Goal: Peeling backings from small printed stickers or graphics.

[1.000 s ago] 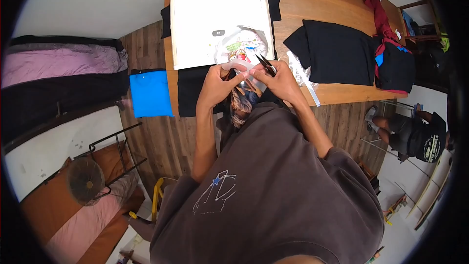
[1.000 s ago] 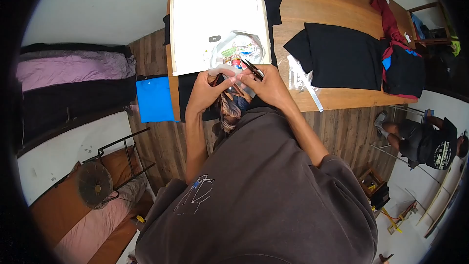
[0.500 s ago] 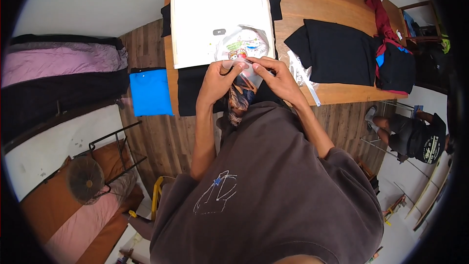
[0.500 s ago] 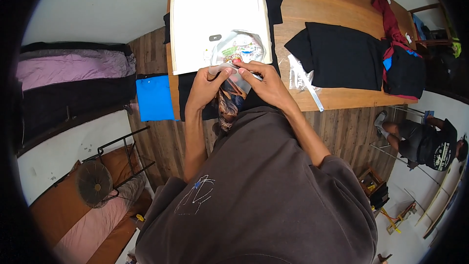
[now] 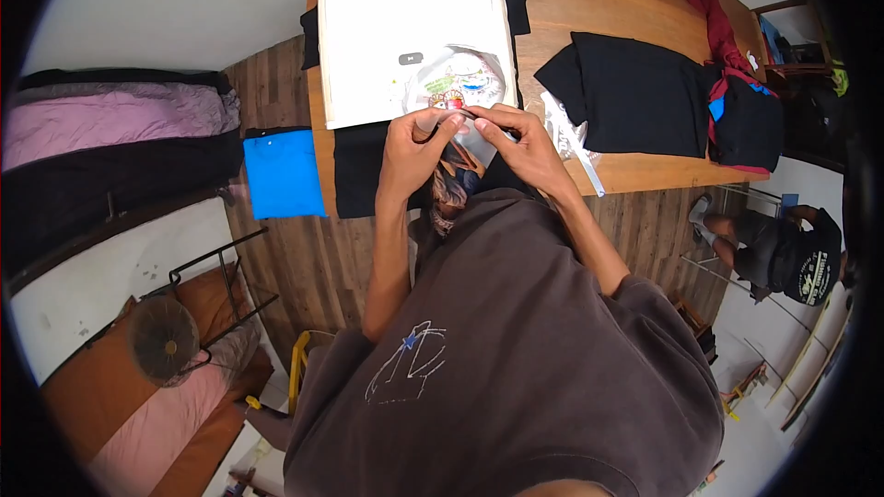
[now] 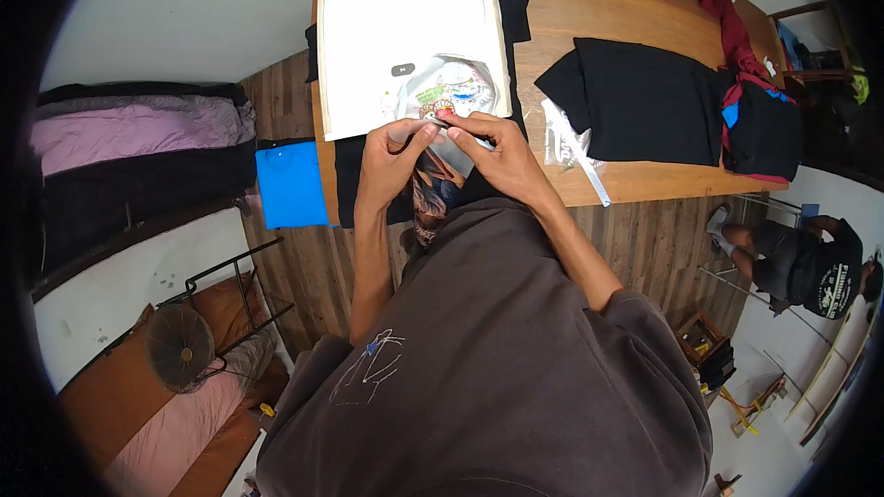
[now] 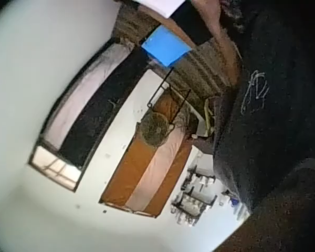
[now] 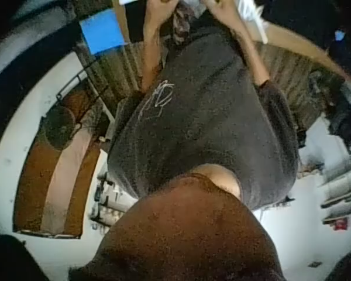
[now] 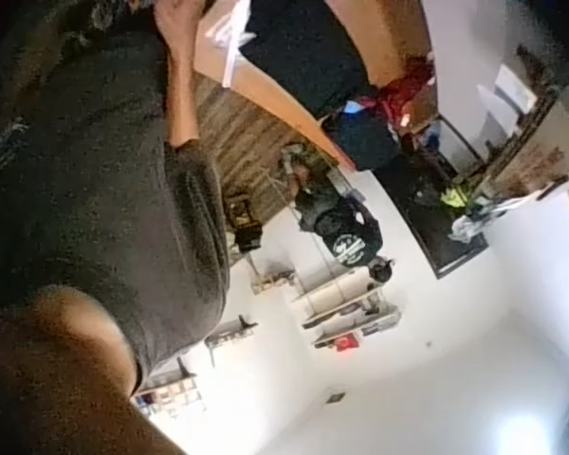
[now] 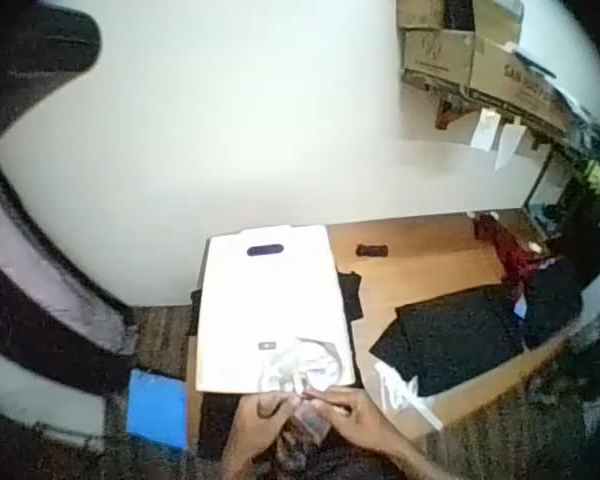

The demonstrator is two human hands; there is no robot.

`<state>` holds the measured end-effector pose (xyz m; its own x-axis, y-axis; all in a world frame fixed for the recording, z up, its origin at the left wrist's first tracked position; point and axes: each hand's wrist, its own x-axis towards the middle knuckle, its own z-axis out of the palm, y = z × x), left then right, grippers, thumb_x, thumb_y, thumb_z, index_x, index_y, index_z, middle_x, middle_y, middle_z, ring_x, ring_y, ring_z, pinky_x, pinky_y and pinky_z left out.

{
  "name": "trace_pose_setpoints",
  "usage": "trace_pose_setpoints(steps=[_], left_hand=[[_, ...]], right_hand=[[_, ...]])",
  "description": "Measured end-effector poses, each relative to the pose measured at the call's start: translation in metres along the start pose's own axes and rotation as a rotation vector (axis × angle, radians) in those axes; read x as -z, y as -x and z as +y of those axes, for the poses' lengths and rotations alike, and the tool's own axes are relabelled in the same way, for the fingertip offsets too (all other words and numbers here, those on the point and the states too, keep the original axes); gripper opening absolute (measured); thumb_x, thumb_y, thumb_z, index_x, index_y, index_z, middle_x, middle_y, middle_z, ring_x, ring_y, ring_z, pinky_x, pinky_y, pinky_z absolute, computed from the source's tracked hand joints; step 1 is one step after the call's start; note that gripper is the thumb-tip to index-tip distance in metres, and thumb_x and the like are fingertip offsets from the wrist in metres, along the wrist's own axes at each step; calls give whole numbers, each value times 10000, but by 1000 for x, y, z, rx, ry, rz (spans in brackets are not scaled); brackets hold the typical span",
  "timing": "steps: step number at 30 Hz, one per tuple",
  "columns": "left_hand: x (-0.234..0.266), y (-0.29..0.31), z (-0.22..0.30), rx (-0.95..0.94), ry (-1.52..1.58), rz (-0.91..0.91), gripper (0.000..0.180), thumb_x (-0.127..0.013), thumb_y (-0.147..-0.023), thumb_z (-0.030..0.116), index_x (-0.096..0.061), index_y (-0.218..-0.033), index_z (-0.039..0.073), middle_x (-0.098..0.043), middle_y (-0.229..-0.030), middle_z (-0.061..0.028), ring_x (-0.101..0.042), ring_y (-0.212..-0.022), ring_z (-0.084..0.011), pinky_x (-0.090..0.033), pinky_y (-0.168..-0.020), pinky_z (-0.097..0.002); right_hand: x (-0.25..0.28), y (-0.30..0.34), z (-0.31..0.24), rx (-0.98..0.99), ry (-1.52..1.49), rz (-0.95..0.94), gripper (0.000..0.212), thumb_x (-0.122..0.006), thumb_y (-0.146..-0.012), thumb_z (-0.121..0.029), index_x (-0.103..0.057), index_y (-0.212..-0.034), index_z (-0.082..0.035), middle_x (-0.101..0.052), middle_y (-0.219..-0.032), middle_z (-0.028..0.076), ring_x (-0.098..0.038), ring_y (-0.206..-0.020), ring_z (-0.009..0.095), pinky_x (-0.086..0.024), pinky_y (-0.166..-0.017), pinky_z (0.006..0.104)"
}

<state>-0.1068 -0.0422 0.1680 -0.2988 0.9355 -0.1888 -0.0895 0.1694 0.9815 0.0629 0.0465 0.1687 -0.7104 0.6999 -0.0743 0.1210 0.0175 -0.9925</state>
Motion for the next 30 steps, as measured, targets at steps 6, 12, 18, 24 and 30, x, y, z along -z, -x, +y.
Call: trace_pose_setpoints(steps=[6,12,18,24,30], left_hand=[[1,1,0,-22,-33,-2,221,-650,-930,143,-694,-980,-68,-715,-816,-59,-601,-746,-52,-484,-692,-209],[0,1,-1,10,22,1,215,-645,-932,140,-698,-985,-61,-713,-805,-58,-595,-738,-47,-481,-685,-208],[1,1,-2,18,51,-3,216,-658,-925,150,-703,-985,-53,-709,-797,-49,-587,-728,-43,-474,-681,-204],[0,0,-3,-30,14,4,178,-679,-901,121,-706,-944,-50,-691,-779,-25,-574,-719,-34,-462,-660,-201],[2,-1,-6,-22,-24,29,163,-709,-870,107,-716,-919,-49,-672,-735,-9,-556,-680,-26,-445,-622,-197]], right_hand=[[-3,0,4,8,9,22,280,-631,-941,-127,-651,-1199,-19,-580,-789,56,-514,-770,87,-422,-710,250],[-5,2,3,10,-16,30,284,-637,-940,-134,-654,-1201,-21,-563,-772,41,-493,-758,74,-408,-688,245],[-8,3,-3,-17,-87,41,278,-624,-953,-142,-657,-1201,-20,-563,-779,19,-487,-776,64,-408,-713,235],[-4,2,0,-40,-88,24,274,-627,-954,-168,-670,-1169,-3,-647,-879,49,-561,-874,85,-445,-807,252],[-2,5,2,-87,-68,19,273,-635,-949,-180,-679,-1142,8,-661,-893,64,-584,-891,101,-450,-827,260]])
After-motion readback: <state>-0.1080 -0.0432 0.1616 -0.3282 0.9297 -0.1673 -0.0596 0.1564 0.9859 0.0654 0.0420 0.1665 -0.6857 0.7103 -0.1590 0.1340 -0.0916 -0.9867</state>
